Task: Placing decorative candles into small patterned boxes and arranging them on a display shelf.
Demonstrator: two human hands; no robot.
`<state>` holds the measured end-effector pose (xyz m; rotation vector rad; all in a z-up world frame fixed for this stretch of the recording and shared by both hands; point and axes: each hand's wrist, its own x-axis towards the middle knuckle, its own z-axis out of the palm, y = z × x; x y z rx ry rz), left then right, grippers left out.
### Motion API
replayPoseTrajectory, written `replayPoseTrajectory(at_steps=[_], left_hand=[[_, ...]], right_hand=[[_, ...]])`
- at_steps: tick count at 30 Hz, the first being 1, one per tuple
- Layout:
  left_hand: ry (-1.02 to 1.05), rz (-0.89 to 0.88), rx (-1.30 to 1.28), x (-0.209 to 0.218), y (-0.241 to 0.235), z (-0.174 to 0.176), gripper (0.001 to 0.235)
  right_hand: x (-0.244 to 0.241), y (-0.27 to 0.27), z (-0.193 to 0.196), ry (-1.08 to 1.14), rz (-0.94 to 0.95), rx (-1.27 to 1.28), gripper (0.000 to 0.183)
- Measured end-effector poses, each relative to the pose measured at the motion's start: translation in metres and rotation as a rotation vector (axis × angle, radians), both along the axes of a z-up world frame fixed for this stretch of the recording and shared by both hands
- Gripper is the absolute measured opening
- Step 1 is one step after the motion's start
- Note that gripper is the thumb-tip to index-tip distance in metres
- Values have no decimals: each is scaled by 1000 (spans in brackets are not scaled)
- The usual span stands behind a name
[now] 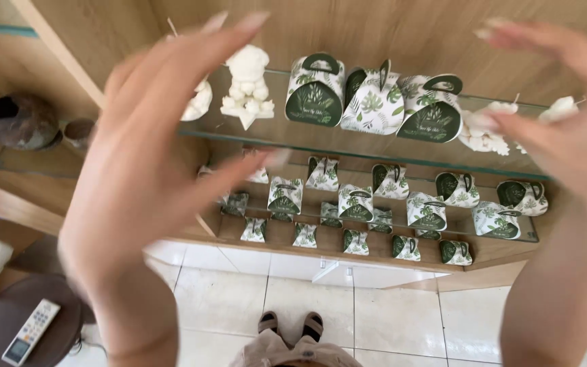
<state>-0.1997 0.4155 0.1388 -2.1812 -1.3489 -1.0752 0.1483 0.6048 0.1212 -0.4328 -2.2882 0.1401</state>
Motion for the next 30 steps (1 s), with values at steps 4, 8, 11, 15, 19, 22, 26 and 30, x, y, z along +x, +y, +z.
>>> replayPoseTrajectory(at_steps=[4, 8, 11, 15, 19, 22, 26, 30], left_hand=[[-289, -14, -25, -1, -49, -45, 68], [-697, -341, 43, -13, -31, -128, 52], [-879, -221, -55, -16, -28, -181, 44], [-967, -9, -213, -28, -59, -239, 40], [-912, 133, -191, -32, -109, -259, 35], [-907, 185, -128, -14, -160, -251, 33], [-896, 232, -60, 41, -238, -238, 30], [-888, 260, -104, 103, -315, -235, 32]], right_hand=[[47, -64, -71, 257, -128, -193, 60], [92, -98, -221, 993, 93, -410, 44], [66, -140, -285, 1413, 293, -704, 48], [40, -171, -271, 1544, 202, -891, 38], [71, -199, -282, 1558, 347, -876, 44], [79, -227, -279, 1592, 394, -962, 40], [107, -285, -319, 1542, 446, -996, 34], [148, -349, -375, 1533, 383, -1198, 37]])
